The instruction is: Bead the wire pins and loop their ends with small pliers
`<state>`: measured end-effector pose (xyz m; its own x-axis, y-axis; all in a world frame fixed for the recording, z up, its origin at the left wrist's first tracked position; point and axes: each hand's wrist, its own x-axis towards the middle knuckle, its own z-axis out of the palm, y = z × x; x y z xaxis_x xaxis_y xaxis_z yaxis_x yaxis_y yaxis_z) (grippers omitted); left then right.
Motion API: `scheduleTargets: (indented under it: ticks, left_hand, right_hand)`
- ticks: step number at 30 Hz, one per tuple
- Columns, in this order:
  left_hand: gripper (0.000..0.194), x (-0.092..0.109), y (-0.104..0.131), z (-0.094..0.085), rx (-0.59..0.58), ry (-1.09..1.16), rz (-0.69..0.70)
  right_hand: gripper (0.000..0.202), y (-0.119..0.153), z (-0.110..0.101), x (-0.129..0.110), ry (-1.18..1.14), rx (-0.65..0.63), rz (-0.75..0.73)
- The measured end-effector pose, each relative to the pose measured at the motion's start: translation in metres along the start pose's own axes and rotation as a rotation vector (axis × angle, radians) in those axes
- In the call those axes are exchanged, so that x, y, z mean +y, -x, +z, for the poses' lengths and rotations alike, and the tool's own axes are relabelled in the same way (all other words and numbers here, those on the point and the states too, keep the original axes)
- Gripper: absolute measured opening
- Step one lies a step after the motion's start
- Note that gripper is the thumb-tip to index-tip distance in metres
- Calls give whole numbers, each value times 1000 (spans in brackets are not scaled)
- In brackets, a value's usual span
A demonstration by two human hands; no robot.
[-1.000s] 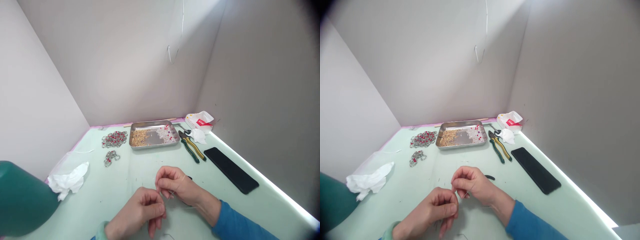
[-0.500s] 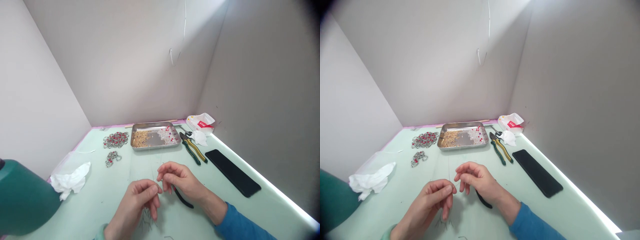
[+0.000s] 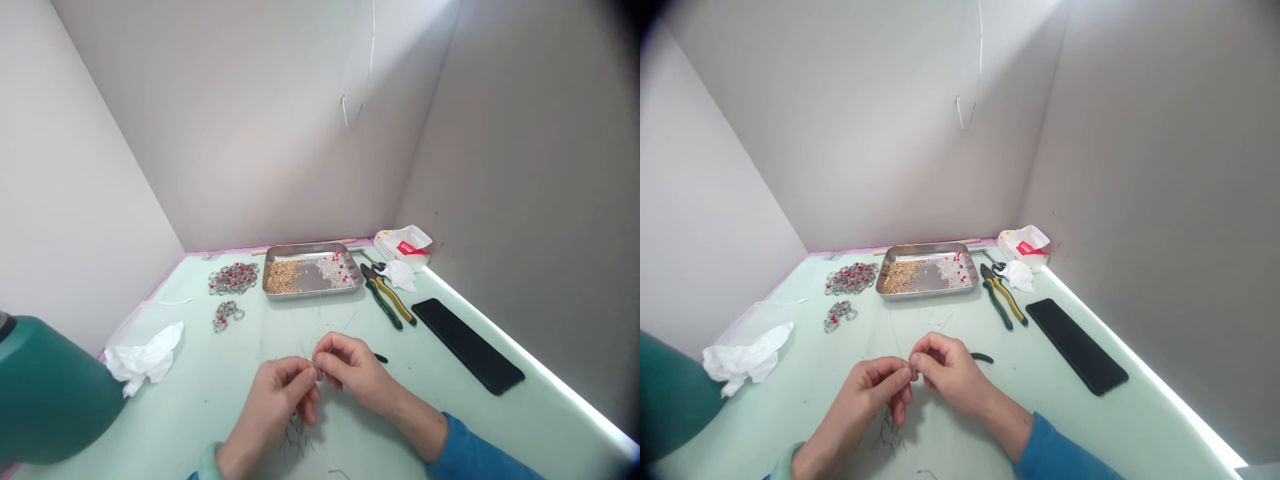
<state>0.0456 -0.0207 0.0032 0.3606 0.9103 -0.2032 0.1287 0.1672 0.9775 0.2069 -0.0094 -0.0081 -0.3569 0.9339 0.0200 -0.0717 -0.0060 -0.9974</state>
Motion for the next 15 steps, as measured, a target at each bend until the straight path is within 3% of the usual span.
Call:
scheduleTargets:
  ticks: [10, 15]
  left_hand:
    - [34, -1, 0, -1, -142, 350, -140]
    - [18, 2, 1, -2, -157, 239, -131]
  right_hand:
    - [16, 1, -5, 1, -17, -1, 45]
    - [12, 2, -6, 2, 29, -18, 7]
